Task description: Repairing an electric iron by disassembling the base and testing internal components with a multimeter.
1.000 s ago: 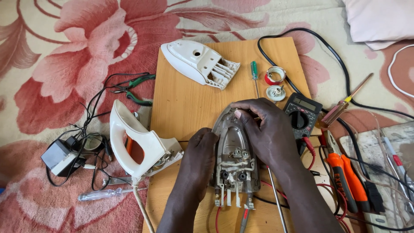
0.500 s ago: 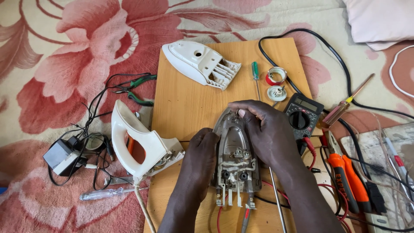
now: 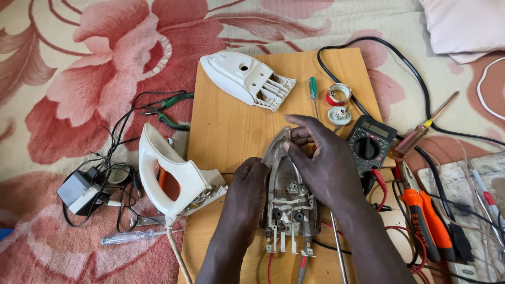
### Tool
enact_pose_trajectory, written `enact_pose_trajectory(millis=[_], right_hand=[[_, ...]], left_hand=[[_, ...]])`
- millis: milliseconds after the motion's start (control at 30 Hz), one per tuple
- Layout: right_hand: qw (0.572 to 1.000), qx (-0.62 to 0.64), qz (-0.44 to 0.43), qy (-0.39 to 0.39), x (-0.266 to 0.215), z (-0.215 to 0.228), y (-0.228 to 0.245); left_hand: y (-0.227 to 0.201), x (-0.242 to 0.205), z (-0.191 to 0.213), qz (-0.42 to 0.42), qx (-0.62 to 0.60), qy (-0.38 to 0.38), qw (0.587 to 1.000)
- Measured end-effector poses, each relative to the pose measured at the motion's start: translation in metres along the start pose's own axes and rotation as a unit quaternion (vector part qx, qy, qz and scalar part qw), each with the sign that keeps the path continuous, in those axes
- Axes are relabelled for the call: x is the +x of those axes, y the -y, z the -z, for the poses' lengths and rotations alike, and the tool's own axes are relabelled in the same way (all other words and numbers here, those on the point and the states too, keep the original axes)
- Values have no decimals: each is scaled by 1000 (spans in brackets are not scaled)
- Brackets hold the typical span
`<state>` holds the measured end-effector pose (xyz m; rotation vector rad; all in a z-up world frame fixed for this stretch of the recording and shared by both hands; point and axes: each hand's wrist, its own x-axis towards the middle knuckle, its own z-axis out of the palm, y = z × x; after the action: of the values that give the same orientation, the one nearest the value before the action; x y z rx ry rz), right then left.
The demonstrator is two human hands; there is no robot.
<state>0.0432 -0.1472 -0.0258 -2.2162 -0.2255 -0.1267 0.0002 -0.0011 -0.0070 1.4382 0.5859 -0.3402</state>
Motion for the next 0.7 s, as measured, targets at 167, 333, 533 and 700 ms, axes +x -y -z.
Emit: enact_pose_trajectory(millis=[167,333,533,700], right_hand=[[1000,-13,7,-7,-1,-1,4],[999,-14,26,-13,-1,-2,3],[999,7,-13,-32,-1,4,4],[997,23,-44,-57,-3,9,8]], left_hand=[[-1,0,0,9,4,-8,1000],[-3,-2,-1,14,15,-10,1000],[1,0,-1,3,20,-9,1000],[7,-4,-7,-43,7,-47,998]])
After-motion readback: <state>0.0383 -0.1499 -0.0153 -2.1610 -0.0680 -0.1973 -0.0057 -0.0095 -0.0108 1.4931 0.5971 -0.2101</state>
